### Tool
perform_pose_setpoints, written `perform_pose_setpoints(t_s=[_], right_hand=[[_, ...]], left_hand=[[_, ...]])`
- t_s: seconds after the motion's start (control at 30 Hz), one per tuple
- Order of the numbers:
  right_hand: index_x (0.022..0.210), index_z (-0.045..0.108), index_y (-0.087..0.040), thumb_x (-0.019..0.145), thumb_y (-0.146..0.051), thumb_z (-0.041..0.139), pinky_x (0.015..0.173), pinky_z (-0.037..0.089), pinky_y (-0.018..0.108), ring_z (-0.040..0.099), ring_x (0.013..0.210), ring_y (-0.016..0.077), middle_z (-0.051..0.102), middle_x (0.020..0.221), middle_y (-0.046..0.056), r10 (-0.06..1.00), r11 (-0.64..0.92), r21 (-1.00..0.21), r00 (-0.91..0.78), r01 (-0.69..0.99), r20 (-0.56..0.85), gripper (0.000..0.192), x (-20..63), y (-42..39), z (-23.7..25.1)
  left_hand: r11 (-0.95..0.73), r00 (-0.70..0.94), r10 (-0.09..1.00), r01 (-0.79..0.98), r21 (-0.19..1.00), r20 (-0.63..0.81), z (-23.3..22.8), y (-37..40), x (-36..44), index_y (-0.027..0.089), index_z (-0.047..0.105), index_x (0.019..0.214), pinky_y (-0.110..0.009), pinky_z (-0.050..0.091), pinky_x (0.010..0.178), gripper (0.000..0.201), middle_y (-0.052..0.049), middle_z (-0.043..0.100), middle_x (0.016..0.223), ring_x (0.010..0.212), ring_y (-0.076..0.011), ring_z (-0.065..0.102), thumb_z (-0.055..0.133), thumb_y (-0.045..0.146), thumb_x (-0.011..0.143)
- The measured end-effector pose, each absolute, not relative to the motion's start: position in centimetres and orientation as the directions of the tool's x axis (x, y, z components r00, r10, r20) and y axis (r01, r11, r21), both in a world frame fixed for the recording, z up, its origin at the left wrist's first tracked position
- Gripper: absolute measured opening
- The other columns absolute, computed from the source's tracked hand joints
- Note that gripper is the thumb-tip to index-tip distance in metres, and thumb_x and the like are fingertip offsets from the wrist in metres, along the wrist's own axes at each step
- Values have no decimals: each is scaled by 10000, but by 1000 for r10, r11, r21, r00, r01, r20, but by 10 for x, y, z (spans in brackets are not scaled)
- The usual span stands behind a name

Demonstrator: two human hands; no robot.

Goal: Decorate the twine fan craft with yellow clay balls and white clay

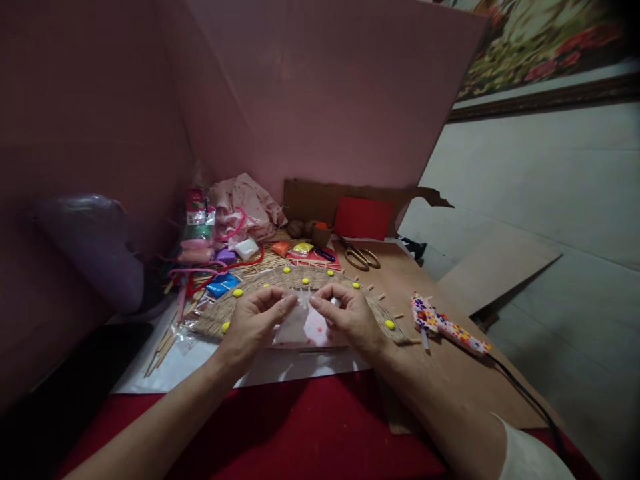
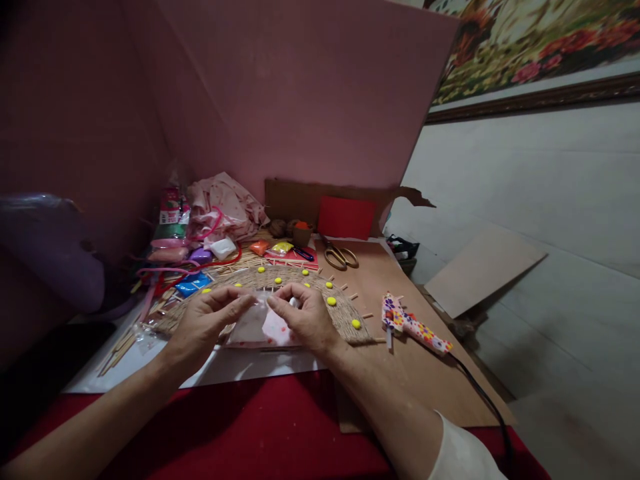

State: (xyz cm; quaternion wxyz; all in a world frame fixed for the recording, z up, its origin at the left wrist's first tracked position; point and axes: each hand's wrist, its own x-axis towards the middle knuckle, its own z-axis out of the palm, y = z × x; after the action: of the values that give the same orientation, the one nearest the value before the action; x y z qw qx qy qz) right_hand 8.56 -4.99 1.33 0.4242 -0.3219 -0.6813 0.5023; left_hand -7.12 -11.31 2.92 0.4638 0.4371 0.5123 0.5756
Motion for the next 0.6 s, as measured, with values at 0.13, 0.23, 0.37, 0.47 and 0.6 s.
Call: perform_pose_setpoints(t_s=[0.13,0.23,0.37,0.47,0.6], right_hand=[[708,603,-176,742,-377,670,450,306,208,413,498,81,533,623,-22,838,351,-936,-453,22,304,215,85,-52,13],[711,608,-179,736,-364,674,436,290,205,392,471,76,506,573,-36,847,319,-948,-451,9,281,198,85,-54,14],[689,583,-178,718,-373,686,400,254,195,348,415,64,448,490,-61,848,192,-980,-493,-56,194,222,87,-54,15],[699,569,-179,720,-366,686,390,244,185,339,397,57,432,468,-71,829,112,-988,-538,-105,151,222,88,-53,15],[693,561,-174,720,-363,688,391,247,180,337,398,51,431,472,-72,820,90,-986,-552,-138,152,229,87,-52,13]], left_hand=[[-63,-194,980,-39,997,54,30,-113,-71,148,657,666,-186,313,422,222,21,564,524,427,-62,414,710,363,678],[-80,-174,982,-36,996,73,28,-112,-72,149,674,669,-191,329,433,218,6,589,550,455,-77,453,712,364,674],[-83,-132,988,-61,995,74,24,-111,-74,147,682,686,-192,360,461,212,-10,618,593,492,-88,486,711,358,682],[-93,-116,990,-69,993,85,21,-111,-76,145,682,689,-192,379,485,202,-9,621,606,508,-86,493,713,345,686],[-77,-123,990,-107,991,63,21,-111,-75,142,677,689,-185,383,485,205,-5,617,606,508,-80,495,723,342,678]])
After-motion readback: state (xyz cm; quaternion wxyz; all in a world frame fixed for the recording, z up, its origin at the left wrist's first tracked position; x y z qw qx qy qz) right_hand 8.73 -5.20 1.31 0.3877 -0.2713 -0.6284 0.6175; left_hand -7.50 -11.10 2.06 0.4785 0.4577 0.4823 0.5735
